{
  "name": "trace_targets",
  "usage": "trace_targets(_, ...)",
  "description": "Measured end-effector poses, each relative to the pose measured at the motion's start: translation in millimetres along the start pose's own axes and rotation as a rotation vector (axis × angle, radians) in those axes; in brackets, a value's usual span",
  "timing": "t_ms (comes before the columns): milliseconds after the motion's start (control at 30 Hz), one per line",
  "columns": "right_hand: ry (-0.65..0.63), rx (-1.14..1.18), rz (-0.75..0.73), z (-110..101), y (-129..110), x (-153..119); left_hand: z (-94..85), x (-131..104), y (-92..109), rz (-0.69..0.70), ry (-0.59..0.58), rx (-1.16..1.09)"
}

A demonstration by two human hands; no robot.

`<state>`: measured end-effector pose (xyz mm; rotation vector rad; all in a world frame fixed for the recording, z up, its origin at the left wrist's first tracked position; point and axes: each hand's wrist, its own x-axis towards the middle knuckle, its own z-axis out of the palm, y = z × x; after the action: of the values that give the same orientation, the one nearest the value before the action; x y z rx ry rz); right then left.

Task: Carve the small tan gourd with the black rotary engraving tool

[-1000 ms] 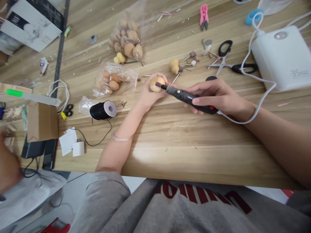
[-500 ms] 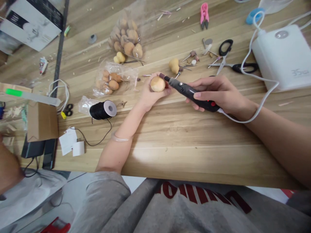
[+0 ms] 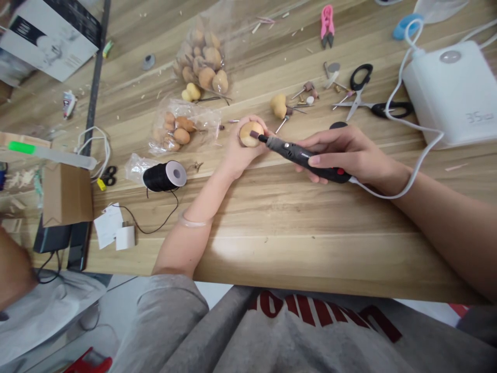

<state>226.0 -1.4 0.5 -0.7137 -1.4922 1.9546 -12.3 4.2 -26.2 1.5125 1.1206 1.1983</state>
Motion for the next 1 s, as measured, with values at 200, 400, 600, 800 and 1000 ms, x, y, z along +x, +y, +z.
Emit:
trace_targets(200, 0.053, 0.022, 0.004, -0.3, 0.3, 0.1, -0.9, 1.3, -5.3, 0.075, 0.014, 0.019)
trace_targets(400, 0.019, 0.044, -0.012, 2.1, 0.4, 0.5, -0.3, 2.6, -2.9, 0.050, -0.013, -0.005)
trace_targets(600, -0.003, 0.047, 0.005, 0.5, -0.7, 0.1, -1.4, 2.2, -2.9, 0.098, -0.009, 0.071)
trace_targets(800, 0.039, 0.051, 0.009, -0.8, -0.2, 0.3, -1.7, 0.6, -2.6, 0.099, 0.046, 0.164)
trace_targets(1000, -0.074, 0.034, 0.001, 1.2, -0.2, 0.6, -3.0, 4.9, -12.0, 0.109, 0.026, 0.044)
